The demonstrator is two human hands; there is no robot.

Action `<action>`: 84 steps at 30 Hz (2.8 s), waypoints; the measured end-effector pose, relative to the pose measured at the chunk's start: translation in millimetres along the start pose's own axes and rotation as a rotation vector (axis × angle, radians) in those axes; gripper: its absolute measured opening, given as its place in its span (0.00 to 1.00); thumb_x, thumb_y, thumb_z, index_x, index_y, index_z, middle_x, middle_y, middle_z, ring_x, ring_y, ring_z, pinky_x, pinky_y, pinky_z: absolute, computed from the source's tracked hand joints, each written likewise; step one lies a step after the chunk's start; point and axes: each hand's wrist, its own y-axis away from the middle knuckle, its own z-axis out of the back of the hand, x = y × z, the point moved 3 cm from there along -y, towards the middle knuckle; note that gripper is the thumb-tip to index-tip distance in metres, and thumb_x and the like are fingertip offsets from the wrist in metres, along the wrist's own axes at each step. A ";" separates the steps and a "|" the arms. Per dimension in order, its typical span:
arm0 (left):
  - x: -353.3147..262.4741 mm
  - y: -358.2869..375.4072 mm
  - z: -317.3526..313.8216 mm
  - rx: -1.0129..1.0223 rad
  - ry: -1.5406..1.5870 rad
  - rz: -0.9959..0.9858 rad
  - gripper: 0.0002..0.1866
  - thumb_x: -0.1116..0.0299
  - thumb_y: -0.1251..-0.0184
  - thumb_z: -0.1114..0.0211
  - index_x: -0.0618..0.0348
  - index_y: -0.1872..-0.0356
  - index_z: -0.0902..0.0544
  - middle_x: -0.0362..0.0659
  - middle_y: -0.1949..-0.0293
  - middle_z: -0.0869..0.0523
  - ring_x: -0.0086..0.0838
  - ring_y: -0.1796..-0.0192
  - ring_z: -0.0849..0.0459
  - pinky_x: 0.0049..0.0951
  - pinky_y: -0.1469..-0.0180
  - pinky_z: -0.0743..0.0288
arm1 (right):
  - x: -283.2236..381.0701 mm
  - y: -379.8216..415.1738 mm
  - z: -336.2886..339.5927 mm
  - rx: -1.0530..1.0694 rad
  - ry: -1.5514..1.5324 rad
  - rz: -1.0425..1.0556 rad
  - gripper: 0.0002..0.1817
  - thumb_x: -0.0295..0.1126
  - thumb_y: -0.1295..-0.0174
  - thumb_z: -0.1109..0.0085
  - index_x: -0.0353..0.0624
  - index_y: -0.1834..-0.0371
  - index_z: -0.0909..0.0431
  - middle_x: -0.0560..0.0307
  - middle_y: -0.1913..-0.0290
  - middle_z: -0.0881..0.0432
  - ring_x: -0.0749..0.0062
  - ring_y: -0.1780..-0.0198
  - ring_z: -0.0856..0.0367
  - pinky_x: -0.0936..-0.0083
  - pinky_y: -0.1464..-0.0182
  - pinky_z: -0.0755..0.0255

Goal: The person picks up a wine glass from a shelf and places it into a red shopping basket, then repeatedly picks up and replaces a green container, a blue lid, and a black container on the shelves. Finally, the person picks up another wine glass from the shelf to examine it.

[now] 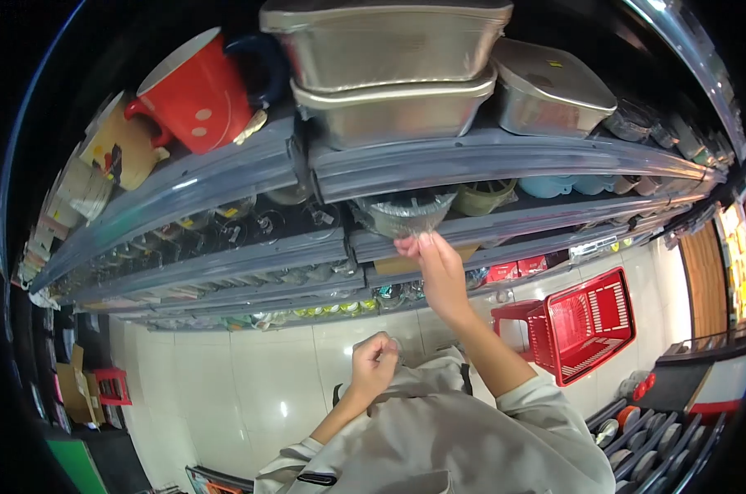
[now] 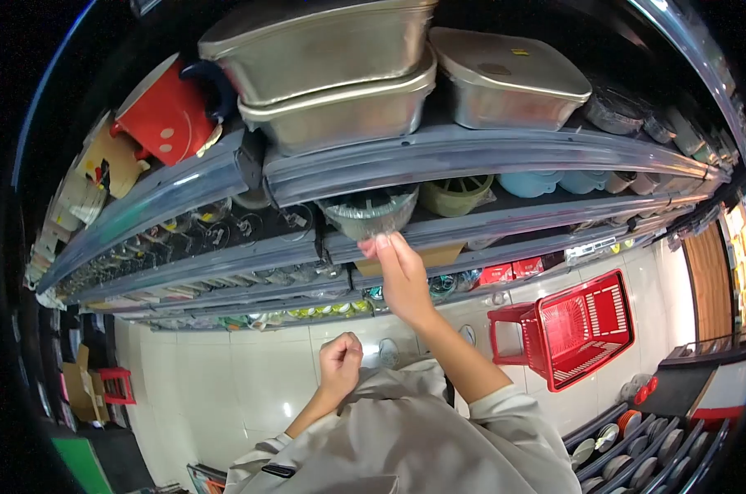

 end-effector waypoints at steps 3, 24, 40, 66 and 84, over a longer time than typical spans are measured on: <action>-6.1 -9.5 -11.9 0.033 -0.138 -0.163 0.11 0.78 0.37 0.42 0.62 0.80 0.29 0.39 0.82 0.25 0.20 0.79 0.29 0.22 0.75 0.37 | 29.0 24.0 8.3 -0.022 0.085 -0.014 0.16 0.34 0.27 0.60 0.35 0.70 0.28 0.52 0.60 0.23 0.68 0.51 0.23 0.74 0.47 0.34; 16.0 -48.7 -138.7 0.486 0.421 0.265 0.44 0.45 0.40 0.41 0.60 0.30 0.48 0.44 0.36 0.35 0.30 0.33 0.38 0.35 0.32 0.44 | 46.9 201.3 155.5 -0.241 0.672 0.234 0.06 0.23 0.38 0.51 0.32 0.64 0.24 0.44 0.57 0.27 0.55 0.57 0.27 0.67 0.55 0.31; 51.8 -9.2 -312.0 0.920 0.162 0.499 0.44 0.72 0.40 0.39 0.57 0.30 0.60 0.49 0.35 0.41 0.32 0.36 0.37 0.31 0.34 0.44 | 30.0 261.2 288.4 -1.038 0.040 -0.183 0.28 0.31 0.38 0.43 0.37 0.38 0.43 0.52 0.49 0.27 0.71 0.48 0.27 0.72 0.47 0.31; 114.6 -25.5 -421.5 0.736 -0.314 0.611 0.14 0.78 0.31 0.47 0.65 0.46 0.28 0.45 0.49 0.29 0.26 0.56 0.19 0.23 0.53 0.24 | -176.6 335.0 636.5 -1.004 0.197 -0.989 0.37 0.42 0.53 0.25 0.35 0.43 0.34 0.46 0.52 0.22 0.66 0.53 0.21 0.73 0.52 0.26; 108.5 -32.1 -408.6 0.493 -0.481 0.538 0.13 0.72 0.30 0.44 0.60 0.46 0.25 0.41 0.53 0.26 0.21 0.58 0.21 0.20 0.55 0.27 | -260.8 361.8 642.6 -0.806 -0.234 -0.752 0.23 0.28 0.37 0.41 0.40 0.42 0.41 0.53 0.49 0.27 0.70 0.51 0.25 0.72 0.51 0.25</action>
